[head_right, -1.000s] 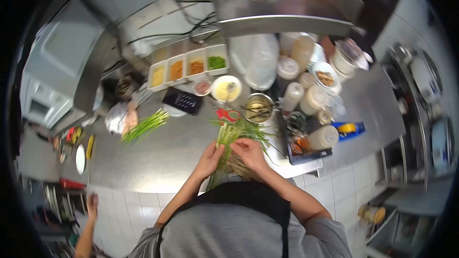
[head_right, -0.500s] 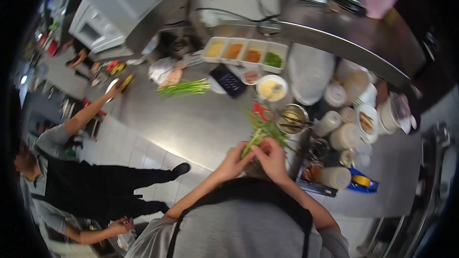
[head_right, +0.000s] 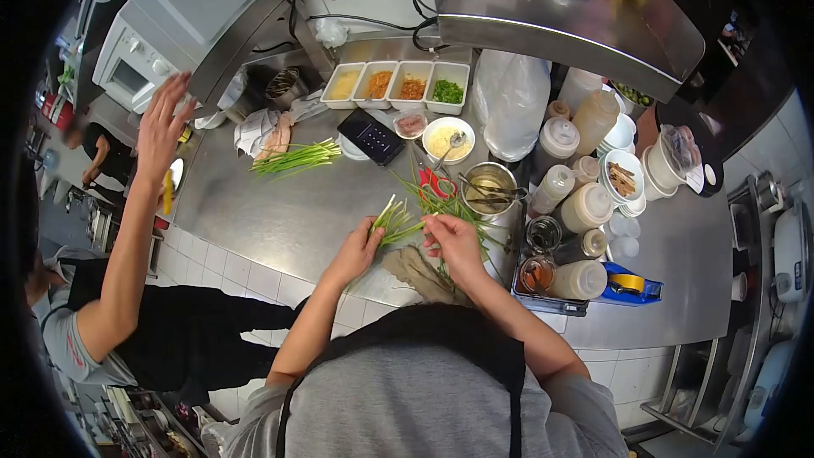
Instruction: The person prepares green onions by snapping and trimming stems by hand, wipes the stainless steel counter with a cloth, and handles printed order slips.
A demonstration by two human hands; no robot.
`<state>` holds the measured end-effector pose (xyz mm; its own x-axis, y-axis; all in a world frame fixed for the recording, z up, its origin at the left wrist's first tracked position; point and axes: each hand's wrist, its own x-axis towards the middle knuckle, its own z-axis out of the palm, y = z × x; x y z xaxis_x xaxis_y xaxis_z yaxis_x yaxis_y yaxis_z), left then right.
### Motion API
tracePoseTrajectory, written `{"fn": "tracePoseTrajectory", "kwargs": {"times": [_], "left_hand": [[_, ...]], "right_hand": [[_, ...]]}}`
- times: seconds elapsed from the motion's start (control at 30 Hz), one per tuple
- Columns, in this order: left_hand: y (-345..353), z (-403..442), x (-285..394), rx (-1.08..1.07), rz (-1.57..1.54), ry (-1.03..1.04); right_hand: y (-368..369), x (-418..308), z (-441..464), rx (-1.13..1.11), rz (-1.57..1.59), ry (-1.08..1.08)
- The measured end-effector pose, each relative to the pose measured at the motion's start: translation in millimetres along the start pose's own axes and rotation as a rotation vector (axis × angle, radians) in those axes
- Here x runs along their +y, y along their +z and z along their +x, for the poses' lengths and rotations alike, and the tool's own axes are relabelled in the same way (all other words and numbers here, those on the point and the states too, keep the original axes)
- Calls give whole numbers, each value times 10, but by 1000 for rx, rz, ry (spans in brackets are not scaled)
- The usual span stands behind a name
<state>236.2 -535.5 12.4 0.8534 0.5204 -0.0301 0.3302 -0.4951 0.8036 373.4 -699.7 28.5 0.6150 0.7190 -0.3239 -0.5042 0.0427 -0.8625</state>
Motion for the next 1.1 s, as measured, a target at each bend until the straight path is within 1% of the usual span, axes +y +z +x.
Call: {"fn": "tracePoseTrajectory", "kwargs": {"times": [0.03, 0.1, 0.2, 0.3, 0.4, 0.47, 0.6, 0.63, 0.7, 0.77, 0.93, 1.1], "left_hand": [[-12, -35, -27, 123, 231, 103], [-32, -100, -62, 373, 696, 306], [-183, -81, 293, 260, 209, 350], [-231, -79, 506, -152, -556, -17], [-362, -75, 680, -265, -744, -229], [-369, -74, 704, -322, -724, -177], [-318, -60, 709, -411, -714, -119], [-298, -53, 678, -399, -722, -82], [-238, -51, 581, -372, -736, -7], [-193, -72, 549, -284, -772, -60], [-136, -78, 615, -82, -770, -90], [-144, -117, 709, -4, -715, -81]], "right_hand": [[22, -15, 18, 2, 22, -4], [74, -83, 23, -12, -40, -55], [124, -129, 49, -43, -133, -142], [160, -158, 63, -90, -209, -221], [142, -187, 108, -157, -254, -273], [148, -213, 101, -159, -273, -306], [184, -355, 51, -218, -230, -239], [187, -372, 55, -248, -203, -236], [199, -388, 51, -273, -161, -210], [220, -382, 28, -263, -133, -171], [298, -295, 14, -290, -210, -272], [242, -157, 119, -256, -338, -418]]}}
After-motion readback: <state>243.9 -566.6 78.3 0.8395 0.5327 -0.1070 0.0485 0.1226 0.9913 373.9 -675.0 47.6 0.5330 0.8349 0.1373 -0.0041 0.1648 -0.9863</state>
